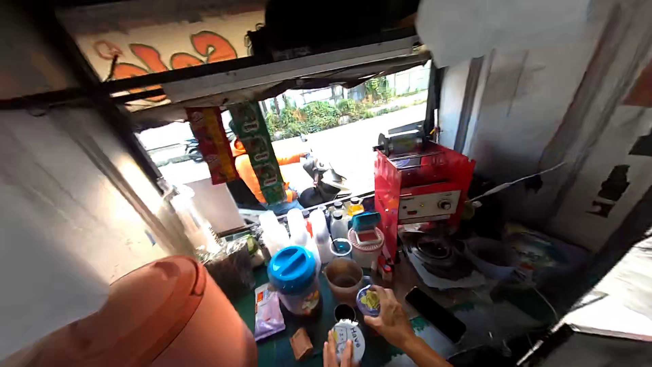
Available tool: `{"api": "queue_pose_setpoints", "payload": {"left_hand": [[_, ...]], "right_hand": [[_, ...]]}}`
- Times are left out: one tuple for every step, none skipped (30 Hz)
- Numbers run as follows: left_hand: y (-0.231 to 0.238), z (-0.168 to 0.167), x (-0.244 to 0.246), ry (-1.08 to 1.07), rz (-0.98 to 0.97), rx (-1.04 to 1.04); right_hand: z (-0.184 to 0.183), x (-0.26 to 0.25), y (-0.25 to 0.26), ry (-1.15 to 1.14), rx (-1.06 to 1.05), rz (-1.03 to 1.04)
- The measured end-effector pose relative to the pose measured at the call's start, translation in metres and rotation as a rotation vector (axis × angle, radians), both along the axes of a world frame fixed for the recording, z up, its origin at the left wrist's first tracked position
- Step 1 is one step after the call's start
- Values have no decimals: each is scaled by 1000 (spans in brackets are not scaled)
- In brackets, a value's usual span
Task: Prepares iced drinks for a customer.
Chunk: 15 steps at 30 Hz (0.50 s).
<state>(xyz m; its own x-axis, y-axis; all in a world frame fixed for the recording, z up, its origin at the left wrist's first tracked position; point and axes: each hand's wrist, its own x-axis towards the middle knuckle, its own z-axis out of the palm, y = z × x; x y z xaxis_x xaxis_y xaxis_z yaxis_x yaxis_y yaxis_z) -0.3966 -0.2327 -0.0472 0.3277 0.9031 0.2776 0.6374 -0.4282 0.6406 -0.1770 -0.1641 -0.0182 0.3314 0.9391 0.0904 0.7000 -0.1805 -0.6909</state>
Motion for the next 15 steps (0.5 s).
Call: {"api": "queue_pose_setpoints", "payload": {"left_hand": [[-2, 1, -1, -8, 1, -19], [-4, 3, -2, -2, 10, -30], [-4, 4, -3, 6, 14, -37], [-4, 3, -4, 16, 15, -38], [-4, 1, -6, 27, 10, -36], [-3, 0, -7, 35, 5, -35], [-3, 0, -8, 39, -4, -45], [-3, 0, -9, 39, -14, -53], [-3, 0, -10, 42, -21, -58], [-3, -1, -10, 41, -22, -53], [-4, -2, -10, 42, -22, -44], [-5, -3, -11, 47, -24, -39], [-5, -3, -11, 48, -27, -28], [-7, -5, -12, 35, -26, -3], [-9, -5, -13, 5, -16, 37]], "right_hand": [[3, -2, -7, 5, -6, -11], [6, -4, -15, 12, -9, -15], [6, -6, -24, 12, -7, -18], [5, -8, -33, 6, -1, -21], [1, -9, -43, -8, 9, -19], [-4, -11, -51, -28, 29, -14], [-9, -12, -57, -45, 58, -5], [-13, -12, -61, -59, 87, 8], [-16, -13, -62, -73, 102, 22], [-17, -13, -62, -88, 99, 35], [-17, -13, -61, -101, 74, 48], [-15, -11, -61, -112, 30, 64], [-9, -8, -60, -118, -38, 87], [1, -2, -60, -115, -127, 124], [16, 6, -58, -106, -208, 178]]}}
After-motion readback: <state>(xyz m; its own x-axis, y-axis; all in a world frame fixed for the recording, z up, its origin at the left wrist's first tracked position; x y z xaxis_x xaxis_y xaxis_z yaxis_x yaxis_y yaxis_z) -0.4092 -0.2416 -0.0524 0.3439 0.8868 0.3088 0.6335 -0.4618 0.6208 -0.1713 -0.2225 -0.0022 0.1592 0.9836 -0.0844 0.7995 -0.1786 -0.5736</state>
